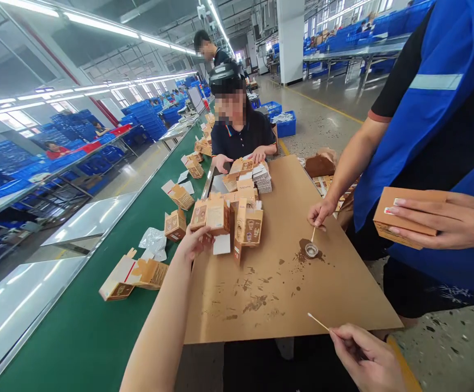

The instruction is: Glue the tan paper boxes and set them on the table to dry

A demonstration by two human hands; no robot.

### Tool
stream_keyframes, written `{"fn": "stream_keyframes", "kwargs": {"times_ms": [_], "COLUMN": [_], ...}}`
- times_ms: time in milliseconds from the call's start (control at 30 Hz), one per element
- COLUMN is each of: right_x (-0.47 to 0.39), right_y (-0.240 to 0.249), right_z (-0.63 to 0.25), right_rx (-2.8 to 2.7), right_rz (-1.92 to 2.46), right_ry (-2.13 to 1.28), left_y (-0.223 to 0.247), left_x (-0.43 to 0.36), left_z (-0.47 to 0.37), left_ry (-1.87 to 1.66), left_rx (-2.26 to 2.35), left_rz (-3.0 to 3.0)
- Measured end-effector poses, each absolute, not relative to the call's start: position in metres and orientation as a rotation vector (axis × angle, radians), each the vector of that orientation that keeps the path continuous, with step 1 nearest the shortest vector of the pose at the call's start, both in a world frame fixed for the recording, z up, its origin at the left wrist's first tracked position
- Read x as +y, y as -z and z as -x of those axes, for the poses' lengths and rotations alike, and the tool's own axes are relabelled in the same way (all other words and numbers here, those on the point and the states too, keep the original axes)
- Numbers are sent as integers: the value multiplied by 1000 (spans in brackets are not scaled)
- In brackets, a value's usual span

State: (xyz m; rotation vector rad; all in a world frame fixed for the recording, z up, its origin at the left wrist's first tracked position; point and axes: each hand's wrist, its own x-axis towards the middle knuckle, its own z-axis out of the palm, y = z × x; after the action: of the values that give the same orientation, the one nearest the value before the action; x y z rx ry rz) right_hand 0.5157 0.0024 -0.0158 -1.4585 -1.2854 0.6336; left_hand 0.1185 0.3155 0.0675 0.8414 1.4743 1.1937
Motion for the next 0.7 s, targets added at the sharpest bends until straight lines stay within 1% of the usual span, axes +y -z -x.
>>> {"fn": "stream_keyframes", "kwargs": {"times_ms": [167, 300, 433, 500, 600, 700], "right_x": [5, 8, 9, 8, 6, 3], "right_y": [6, 8, 5, 0, -6, -8], "right_z": [-515, -515, -511, -509, -508, -509], "right_rx": [-1343, -1376, -1402, -1396, -1389, -1391], "right_rz": [1382, 1375, 1362, 1351, 1348, 1365], "right_ry": [-637, -708, -707, -688, -684, -684], "left_y": [-37, -24, -33, -43, -56, -62], "left_x": [207, 159, 153, 162, 185, 206], "left_z": [-105, -93, -81, -78, -79, -80], "left_ry": [-1181, -1138, -997, -992, -967, -820], "left_rx": [1550, 1782, 2095, 2158, 2126, 1977], "left_rz": [-848, -1061, -1296, -1405, -1425, -1342]}}
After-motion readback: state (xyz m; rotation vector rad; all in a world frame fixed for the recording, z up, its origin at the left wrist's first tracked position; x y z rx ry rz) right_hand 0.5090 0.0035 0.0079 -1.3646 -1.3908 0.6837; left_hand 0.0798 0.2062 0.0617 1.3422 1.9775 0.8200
